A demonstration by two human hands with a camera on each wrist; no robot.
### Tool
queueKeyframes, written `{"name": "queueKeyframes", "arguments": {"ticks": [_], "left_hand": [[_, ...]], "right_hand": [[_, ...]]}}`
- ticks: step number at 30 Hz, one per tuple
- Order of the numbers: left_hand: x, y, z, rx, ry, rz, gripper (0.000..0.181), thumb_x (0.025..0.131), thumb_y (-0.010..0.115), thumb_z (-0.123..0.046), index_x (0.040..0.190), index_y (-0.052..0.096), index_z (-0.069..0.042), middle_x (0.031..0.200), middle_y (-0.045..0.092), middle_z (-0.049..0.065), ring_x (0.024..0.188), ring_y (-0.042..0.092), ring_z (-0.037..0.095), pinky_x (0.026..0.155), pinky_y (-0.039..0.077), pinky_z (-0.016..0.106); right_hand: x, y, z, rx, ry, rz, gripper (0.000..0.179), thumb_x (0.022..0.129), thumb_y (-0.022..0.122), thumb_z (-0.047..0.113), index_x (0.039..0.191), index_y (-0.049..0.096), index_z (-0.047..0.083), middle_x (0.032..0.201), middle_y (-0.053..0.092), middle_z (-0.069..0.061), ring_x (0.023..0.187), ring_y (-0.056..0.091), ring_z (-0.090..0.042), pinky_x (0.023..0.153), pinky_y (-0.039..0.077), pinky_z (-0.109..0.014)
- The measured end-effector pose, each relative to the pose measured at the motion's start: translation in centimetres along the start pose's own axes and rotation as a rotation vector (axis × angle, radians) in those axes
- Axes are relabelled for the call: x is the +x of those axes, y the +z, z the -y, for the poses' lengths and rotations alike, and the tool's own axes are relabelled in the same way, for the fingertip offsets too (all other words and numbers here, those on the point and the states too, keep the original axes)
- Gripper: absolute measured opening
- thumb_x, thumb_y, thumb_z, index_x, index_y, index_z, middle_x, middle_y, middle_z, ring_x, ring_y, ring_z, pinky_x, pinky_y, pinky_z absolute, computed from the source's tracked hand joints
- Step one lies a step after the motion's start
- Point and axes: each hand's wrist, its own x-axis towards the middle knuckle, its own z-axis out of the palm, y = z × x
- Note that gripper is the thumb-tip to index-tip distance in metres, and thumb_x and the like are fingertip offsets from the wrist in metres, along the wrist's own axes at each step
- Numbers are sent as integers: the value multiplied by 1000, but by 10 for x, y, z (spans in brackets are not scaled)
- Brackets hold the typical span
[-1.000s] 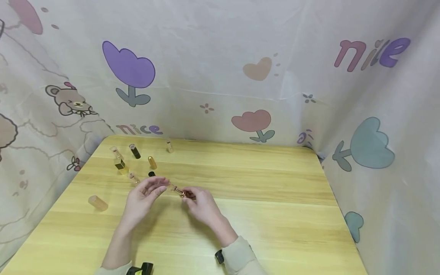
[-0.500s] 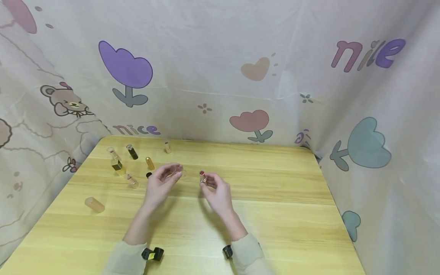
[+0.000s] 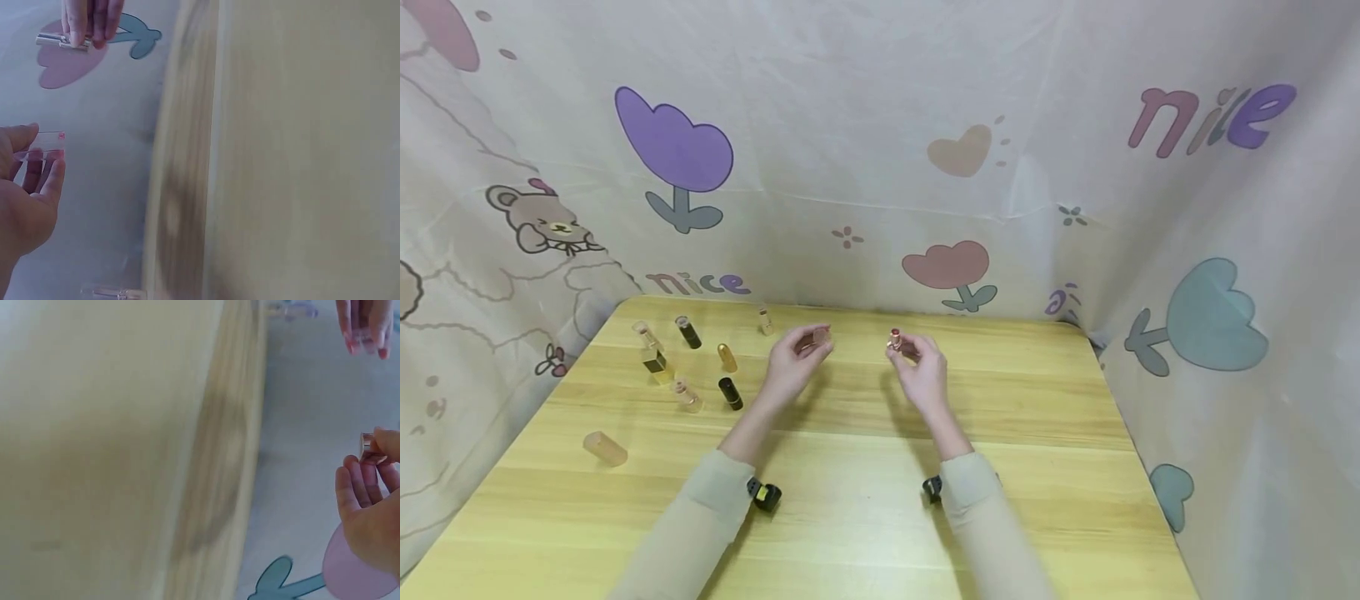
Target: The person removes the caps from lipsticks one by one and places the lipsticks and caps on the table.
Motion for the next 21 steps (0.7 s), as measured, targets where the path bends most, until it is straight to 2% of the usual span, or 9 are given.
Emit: {"name": "queueKeyframes", "arguments": {"ticks": [4, 8, 15, 21], "left_hand": [[25, 7, 10, 37, -19, -8, 40, 97, 73, -1, 136, 63, 2, 131, 63, 20, 125, 64, 34, 111, 56, 33], [47, 12, 20, 49, -56, -20, 39, 97, 73, 0, 134, 62, 4, 129, 67, 22, 125, 65, 35, 111, 56, 37], [80, 23, 36, 60, -105, -2, 34, 97, 71, 1, 130, 63, 6, 130, 67, 25, 126, 64, 37, 111, 57, 39], [96, 32, 45, 52, -135, -22, 30, 96, 70, 6, 126, 66, 7, 121, 71, 25, 117, 69, 36, 102, 62, 34]], "right_hand": [[26, -10, -12, -57, 11, -31, 32, 90, 79, -3, 121, 71, -9, 114, 71, -24, 105, 73, -38, 95, 63, -26], [47, -16, -22, -68, 51, -13, 33, 93, 77, -1, 124, 70, -9, 117, 71, -27, 108, 72, -39, 98, 63, -31], [75, -13, -46, -94, 140, 77, 35, 97, 73, 3, 129, 66, -9, 123, 71, -29, 116, 70, -41, 105, 60, -43], [92, -1, -65, -220, 132, 173, 30, 97, 73, 3, 124, 67, -11, 120, 72, -28, 111, 71, -41, 101, 61, -45]]}}
